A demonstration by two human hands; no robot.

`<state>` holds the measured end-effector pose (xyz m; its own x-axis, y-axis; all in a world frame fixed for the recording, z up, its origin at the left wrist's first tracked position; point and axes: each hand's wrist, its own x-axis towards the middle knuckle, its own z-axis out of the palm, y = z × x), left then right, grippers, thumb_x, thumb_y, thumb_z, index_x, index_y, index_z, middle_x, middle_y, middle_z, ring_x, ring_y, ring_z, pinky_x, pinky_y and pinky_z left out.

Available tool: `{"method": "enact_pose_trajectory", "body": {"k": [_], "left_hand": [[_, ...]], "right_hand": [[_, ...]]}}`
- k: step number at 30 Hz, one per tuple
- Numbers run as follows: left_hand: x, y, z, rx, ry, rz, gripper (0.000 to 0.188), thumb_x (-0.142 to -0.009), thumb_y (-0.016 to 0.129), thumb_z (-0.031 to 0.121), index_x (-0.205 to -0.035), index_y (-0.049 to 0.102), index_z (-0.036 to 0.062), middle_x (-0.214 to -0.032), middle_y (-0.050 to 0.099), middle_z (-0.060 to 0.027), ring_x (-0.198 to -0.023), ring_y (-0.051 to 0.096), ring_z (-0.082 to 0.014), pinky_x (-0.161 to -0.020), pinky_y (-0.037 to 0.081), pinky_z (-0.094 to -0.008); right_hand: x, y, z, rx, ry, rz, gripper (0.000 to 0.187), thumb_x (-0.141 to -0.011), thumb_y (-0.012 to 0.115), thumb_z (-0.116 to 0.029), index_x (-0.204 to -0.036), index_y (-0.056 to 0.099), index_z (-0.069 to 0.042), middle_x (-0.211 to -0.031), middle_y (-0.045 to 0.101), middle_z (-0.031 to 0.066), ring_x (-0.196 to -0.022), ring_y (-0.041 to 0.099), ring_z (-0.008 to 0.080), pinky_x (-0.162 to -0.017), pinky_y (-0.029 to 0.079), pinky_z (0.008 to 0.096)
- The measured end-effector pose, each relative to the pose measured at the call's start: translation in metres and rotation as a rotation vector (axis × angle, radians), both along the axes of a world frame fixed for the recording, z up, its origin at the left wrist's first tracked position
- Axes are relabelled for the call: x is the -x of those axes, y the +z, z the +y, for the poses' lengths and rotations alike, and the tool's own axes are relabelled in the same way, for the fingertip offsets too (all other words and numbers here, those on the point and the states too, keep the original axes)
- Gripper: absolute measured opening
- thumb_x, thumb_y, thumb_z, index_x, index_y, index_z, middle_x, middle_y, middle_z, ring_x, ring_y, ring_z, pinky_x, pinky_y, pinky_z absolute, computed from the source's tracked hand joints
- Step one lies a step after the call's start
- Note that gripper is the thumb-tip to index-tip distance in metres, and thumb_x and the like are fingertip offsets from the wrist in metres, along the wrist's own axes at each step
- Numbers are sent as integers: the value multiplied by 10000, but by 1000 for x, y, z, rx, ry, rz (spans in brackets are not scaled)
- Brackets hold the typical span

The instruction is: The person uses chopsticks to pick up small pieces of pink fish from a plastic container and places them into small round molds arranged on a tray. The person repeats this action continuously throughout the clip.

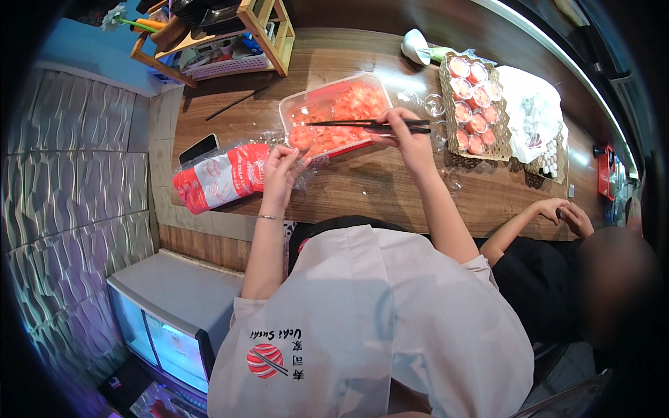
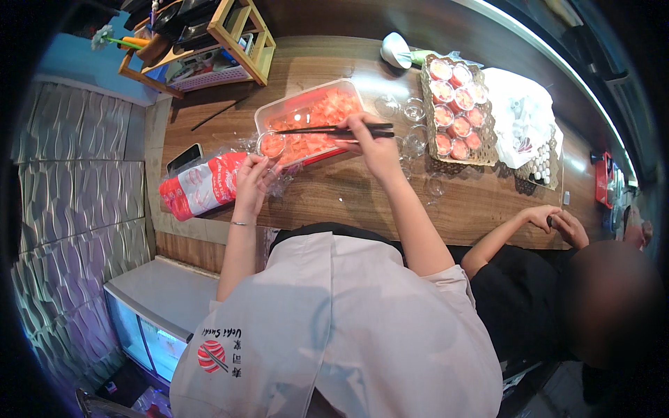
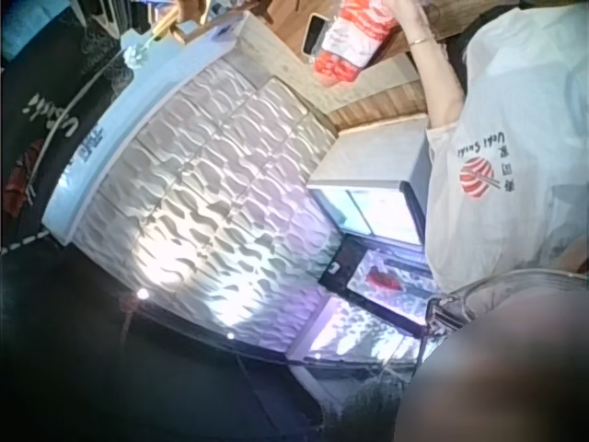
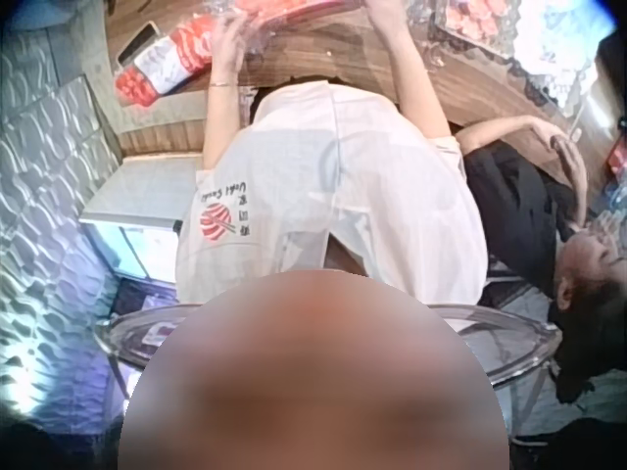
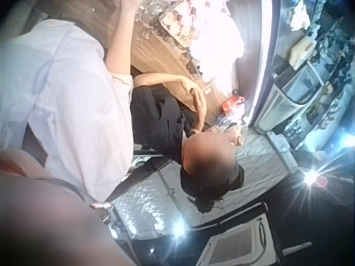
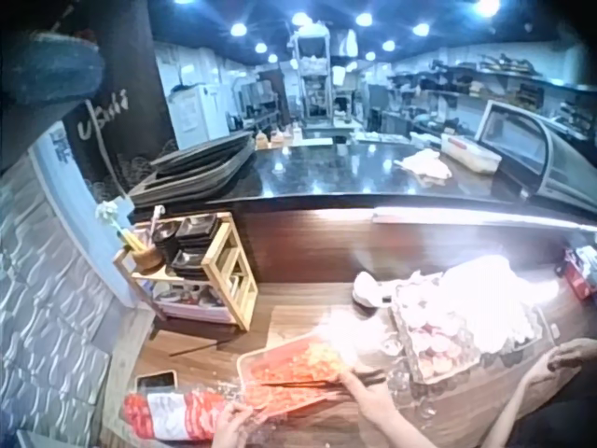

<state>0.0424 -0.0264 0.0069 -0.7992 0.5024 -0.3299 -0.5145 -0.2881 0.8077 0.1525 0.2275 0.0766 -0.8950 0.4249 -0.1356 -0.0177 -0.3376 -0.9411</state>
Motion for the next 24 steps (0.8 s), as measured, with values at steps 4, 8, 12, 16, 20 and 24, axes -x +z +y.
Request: {"method": "enact_pose_trajectory", "body": {"k": [4,8,12,16,20,24], "left_hand": [[5,17,-12,72,23,51,85,-943,552,101,-878,499,91,-889,584,-15,-868,600,-90,-874,555,-349],[6,11,-25,86,63,50,81,-945,549,97,-878,503,89,-883,588,-16,-871,604,-91,-882,552,-354],[4,9,-29,83,59,40,83,-944,550,98,-875,506,88,-885,589,-16,-870,607,-93,-884,552,-355],[1,9,-28,64,52,35,91,-933,570,81,-868,506,69,-941,583,-48,-941,608,-144,-860,560,-341],[0,12,-20,89,52,50,94,-929,574,77,-863,507,65,-936,582,-44,-933,603,-135,-846,567,-333],[1,10,-10,122,33,96,97,-917,586,62,-861,508,63,-943,570,-34,-916,596,-119,-829,573,-318]], "right_hand": [[10,-18,17,-101,-69,-63,240,-1001,461,-223,-966,569,-12,-916,627,67,-829,674,170,-708,578,270],[11,-38,12,-241,-2,-220,240,-990,495,-214,-951,596,-1,-890,630,50,-798,674,155,-682,570,258],[11,-39,6,-289,-62,-182,273,-973,526,-209,-871,627,24,-822,662,62,-741,683,164,-631,567,258],[8,-31,13,-149,-113,-97,280,-973,528,-212,-863,615,30,-821,665,91,-727,694,185,-629,574,262],[-3,-19,31,-77,-180,-46,285,-976,526,-226,-878,602,30,-829,655,118,-756,698,205,-645,584,262],[-16,-23,51,-161,-246,-62,315,-981,516,-251,-873,597,33,-827,651,119,-770,696,206,-651,585,261]]}}
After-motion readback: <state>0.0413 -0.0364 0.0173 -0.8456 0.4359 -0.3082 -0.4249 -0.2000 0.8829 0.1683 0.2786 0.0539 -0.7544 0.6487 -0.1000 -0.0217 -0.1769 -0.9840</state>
